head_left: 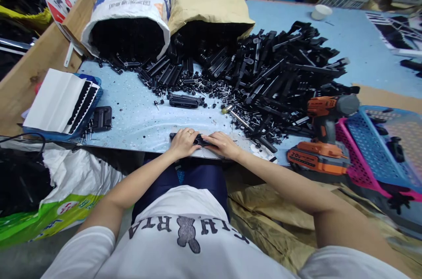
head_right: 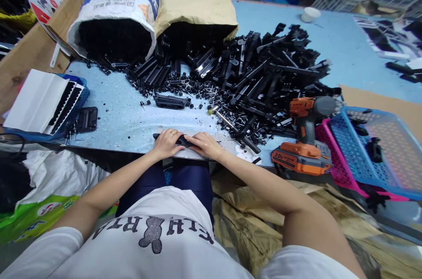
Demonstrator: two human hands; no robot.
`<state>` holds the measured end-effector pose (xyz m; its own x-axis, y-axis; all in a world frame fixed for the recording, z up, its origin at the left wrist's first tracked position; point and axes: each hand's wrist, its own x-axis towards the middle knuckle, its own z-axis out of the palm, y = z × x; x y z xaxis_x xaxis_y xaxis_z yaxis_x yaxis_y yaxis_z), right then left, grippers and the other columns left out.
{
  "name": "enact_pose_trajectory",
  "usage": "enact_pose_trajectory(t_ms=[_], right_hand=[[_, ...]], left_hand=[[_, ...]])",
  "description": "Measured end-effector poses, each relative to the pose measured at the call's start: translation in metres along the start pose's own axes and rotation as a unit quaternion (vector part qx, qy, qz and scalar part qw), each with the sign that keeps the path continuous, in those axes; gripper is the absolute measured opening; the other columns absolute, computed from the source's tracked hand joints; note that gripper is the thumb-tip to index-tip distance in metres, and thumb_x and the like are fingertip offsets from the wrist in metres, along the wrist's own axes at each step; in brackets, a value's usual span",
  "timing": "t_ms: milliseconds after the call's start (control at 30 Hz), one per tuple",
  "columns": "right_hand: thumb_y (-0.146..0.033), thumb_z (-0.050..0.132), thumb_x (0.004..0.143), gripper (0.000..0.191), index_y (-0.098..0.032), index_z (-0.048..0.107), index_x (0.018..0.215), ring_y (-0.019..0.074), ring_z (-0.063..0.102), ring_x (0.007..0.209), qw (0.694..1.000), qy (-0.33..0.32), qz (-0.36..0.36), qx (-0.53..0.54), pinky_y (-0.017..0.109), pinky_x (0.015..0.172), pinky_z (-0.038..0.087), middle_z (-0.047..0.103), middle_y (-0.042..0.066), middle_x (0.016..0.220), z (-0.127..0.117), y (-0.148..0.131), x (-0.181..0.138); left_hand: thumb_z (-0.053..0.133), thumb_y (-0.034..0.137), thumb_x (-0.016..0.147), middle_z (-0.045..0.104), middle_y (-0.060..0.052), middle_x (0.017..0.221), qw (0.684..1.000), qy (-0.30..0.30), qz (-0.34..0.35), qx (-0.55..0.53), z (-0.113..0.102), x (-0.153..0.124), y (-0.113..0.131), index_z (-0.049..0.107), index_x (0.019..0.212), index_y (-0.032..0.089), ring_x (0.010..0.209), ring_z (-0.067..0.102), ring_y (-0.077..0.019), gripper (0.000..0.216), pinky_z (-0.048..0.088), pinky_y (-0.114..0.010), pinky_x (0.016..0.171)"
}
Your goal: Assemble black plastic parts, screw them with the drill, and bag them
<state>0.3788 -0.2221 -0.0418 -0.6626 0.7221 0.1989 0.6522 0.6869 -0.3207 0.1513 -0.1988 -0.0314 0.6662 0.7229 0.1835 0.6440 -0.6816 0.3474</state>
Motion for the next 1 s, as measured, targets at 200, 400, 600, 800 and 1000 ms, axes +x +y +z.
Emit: enact_pose_trajectory(t_ms=[200,400,600,800,1000], right_hand=[[-0.041,0.043,0.092,0.042,-0.019,0.05,0.128,0.0181,0.054,0.081,0.999,-0.011,0.012,-0.048,0.031,0.073,0.041,0.061,0.009,0.09,-0.006,-0.001,0.004],[-0.063,0.041,0.085,0.057,-0.014,0.061,0.106,0.0216,0.056,0.081,0.974,-0.044,0.137,-0.176,0.03,0.067,0.037,0.062,0.012,0.09,-0.01,-0.002,0.001],[-0.068,0.034,0.085,0.059,-0.016,0.058,0.069,0.0174,0.055,0.065,0.98,-0.058,0.149,-0.121,0.027,0.058,0.031,0.06,0.008,0.069,-0.02,-0.01,0.0],[-0.062,0.032,0.089,0.054,-0.017,0.056,0.071,0.0155,0.053,0.06,0.986,-0.086,0.101,-0.1,0.027,0.055,0.027,0.059,0.007,0.065,-0.046,-0.041,0.012],[-0.064,0.024,0.089,0.061,-0.017,0.048,0.06,0.0125,0.043,0.049,0.999,0.038,-0.034,-0.009,0.027,0.049,0.024,0.049,0.004,0.052,-0.083,-0.073,0.017]], left_hand=[[0.057,0.047,0.078,0.057,-0.013,0.105,1.0,0.006,-0.011,-0.007,-0.001,-0.002,0.002,0.053,0.116,0.013,0.1,0.05,-0.0281,0.051,0.036,-0.039,0.083],[0.05,0.047,0.085,0.054,-0.02,0.115,0.995,-0.055,0.051,0.061,-0.015,-0.005,-0.002,0.042,0.131,0.007,0.104,0.051,-0.0297,0.062,0.036,-0.038,0.082],[0.036,0.043,0.092,0.064,-0.013,0.083,0.998,-0.064,0.014,-0.025,-0.033,0.003,-0.018,0.066,0.088,0.014,0.081,0.058,-0.0227,0.042,0.037,-0.031,0.069],[0.037,0.042,0.09,0.059,-0.01,0.063,0.998,0.01,-0.031,-0.047,-0.038,-0.003,-0.025,0.06,0.064,0.016,0.063,0.055,-0.0192,0.043,0.035,-0.028,0.059],[0.032,0.044,0.093,0.052,-0.005,0.053,0.986,0.067,0.107,-0.113,-0.078,-0.033,0.001,0.052,0.062,0.016,0.051,0.048,-0.0134,0.047,0.032,-0.025,0.051]])
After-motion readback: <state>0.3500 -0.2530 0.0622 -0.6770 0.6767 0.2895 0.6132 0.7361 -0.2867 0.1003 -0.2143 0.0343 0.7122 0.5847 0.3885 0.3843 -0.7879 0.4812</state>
